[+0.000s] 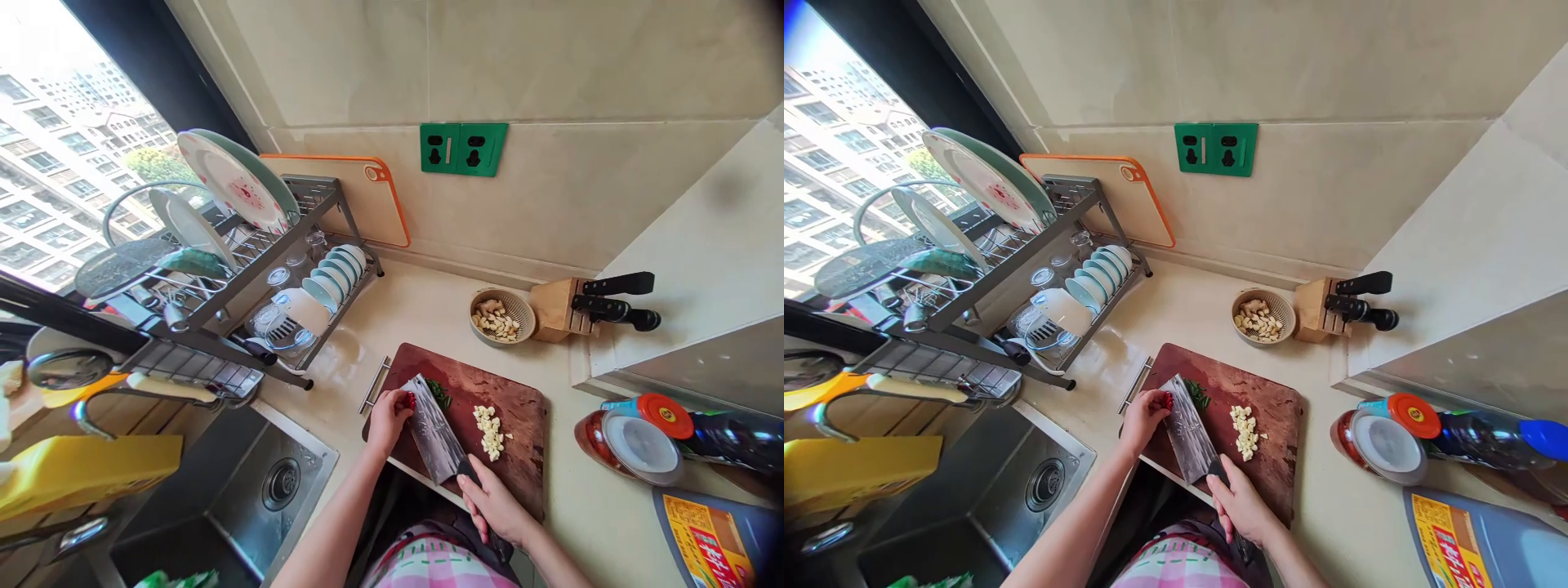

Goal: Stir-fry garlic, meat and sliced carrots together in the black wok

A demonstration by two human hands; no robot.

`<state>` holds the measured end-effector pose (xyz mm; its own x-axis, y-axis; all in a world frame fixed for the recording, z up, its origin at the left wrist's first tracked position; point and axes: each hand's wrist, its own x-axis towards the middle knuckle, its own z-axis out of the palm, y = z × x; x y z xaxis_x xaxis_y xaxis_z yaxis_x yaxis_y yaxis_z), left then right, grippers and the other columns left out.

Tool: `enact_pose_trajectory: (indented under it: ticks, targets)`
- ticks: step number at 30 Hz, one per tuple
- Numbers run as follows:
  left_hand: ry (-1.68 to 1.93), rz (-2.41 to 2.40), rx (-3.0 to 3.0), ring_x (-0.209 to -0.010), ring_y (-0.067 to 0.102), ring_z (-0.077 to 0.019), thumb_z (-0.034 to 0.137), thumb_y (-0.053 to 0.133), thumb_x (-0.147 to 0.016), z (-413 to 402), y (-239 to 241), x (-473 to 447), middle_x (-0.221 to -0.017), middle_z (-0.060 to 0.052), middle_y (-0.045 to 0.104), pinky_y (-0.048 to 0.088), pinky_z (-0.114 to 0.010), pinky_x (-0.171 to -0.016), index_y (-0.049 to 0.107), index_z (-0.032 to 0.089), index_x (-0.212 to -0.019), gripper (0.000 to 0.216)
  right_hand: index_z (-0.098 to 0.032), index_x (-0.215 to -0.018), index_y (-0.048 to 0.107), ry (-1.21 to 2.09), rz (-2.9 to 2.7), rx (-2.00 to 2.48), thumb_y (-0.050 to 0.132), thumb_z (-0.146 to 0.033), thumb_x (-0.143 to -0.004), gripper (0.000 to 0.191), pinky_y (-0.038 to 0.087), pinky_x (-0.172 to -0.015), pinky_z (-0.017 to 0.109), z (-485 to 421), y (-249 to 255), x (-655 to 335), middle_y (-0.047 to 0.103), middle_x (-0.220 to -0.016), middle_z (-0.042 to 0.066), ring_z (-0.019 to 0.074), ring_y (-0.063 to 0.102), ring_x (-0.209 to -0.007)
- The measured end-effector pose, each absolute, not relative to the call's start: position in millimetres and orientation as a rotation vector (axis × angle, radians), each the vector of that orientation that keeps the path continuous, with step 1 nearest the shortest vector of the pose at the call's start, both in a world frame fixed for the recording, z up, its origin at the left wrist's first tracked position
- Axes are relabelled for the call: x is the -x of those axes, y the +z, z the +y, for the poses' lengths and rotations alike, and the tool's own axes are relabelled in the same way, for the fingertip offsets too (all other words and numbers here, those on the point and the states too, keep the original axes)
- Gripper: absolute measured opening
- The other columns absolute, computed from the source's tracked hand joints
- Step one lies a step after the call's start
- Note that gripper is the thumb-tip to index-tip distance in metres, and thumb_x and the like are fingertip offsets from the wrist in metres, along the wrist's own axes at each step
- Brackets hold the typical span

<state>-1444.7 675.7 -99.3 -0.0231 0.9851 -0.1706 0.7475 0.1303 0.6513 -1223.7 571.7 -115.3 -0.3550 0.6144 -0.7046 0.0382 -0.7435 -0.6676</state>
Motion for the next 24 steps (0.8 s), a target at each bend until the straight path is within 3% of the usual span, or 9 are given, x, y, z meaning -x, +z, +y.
enact_pose_trajectory:
  ticks: [3,6,8,15,18,21,24]
  targets:
    - [0.507,1.799,-1.715,-0.077,0.062,-0.014,0.02,0.064,-0.08,678,-80,1440,-0.095,-0.002,0.064,0.053,-0.034,-0.073,0.061,0.015,-0.099,0.02,-0.022,-0.116,0.033,2.202,-0.817,1.382,0.054,-0.061,-0.074,0.061,0.032,-0.028,0.014,567,-106,1222,0.047,-0.055,-0.012,0.0026,0.032,-0.03]
    - [0.487,1.744,-1.804,-0.076,0.061,-0.015,0.009,0.069,-0.07,679,-50,1427,-0.094,-0.004,0.064,0.051,-0.033,-0.077,0.063,0.016,-0.101,0.033,-0.024,-0.091,0.037,2.189,-0.786,1.261,0.054,-0.064,-0.073,0.048,0.032,-0.028,0.013,552,-91,1218,0.047,-0.056,-0.012,0.0007,0.031,-0.029]
    - [0.474,1.668,-1.886,-0.078,0.062,-0.0166,0.005,0.068,-0.067,676,-29,1412,-0.092,-0.005,0.065,0.05,-0.031,-0.078,0.064,0.017,-0.102,0.038,-0.024,-0.09,0.037,2.142,-0.709,1.224,0.055,-0.066,-0.071,0.049,0.033,-0.028,0.013,533,-81,1215,0.047,-0.056,-0.012,0.0006,0.031,-0.029]
    - [0.411,1.187,-2.139,-0.08,0.062,-0.02,0.009,0.053,-0.078,635,26,1338,-0.082,-0.004,0.07,0.046,-0.03,-0.075,0.07,0.021,-0.085,0.021,-0.023,-0.084,0.04,1.872,-0.413,1.158,0.057,-0.064,-0.072,0.046,0.034,-0.029,0.015,426,-57,1206,0.046,-0.055,-0.011,0.0003,0.029,-0.028]
    - [0.441,1.01,-2.143,-0.079,0.062,-0.0183,0.015,0.051,-0.081,617,39,1300,-0.08,-0.003,0.069,0.047,-0.028,-0.075,0.068,0.022,-0.087,0.02,-0.022,-0.079,0.042,1.754,-0.316,1.148,0.055,-0.061,-0.075,0.042,0.035,-0.03,0.016,378,-54,1193,0.046,-0.056,-0.01,0.001,0.029,-0.029]
    - [0.522,0.903,-2.073,-0.065,0.059,-0.0145,0.025,0.044,-0.086,597,54,1255,-0.071,-0.001,0.063,0.049,-0.026,-0.065,0.064,0.019,-0.094,0.022,-0.021,-0.077,0.045,1.63,-0.301,1.161,0.05,-0.061,-0.079,0.04,0.033,-0.032,0.017,331,-53,1171,0.045,-0.054,-0.009,0.0017,0.029,-0.029]
    - [0.595,0.75,-1.978,-0.063,0.059,-0.0134,0.035,0.042,-0.087,559,71,1200,-0.074,-0.001,0.061,0.051,-0.025,-0.06,0.058,0.018,-0.1,0.027,-0.019,-0.08,0.049,1.472,-0.34,1.253,0.048,-0.061,-0.08,0.042,0.034,-0.037,0.018,281,-51,1134,0.045,-0.051,-0.008,0.0039,0.036,-0.033]
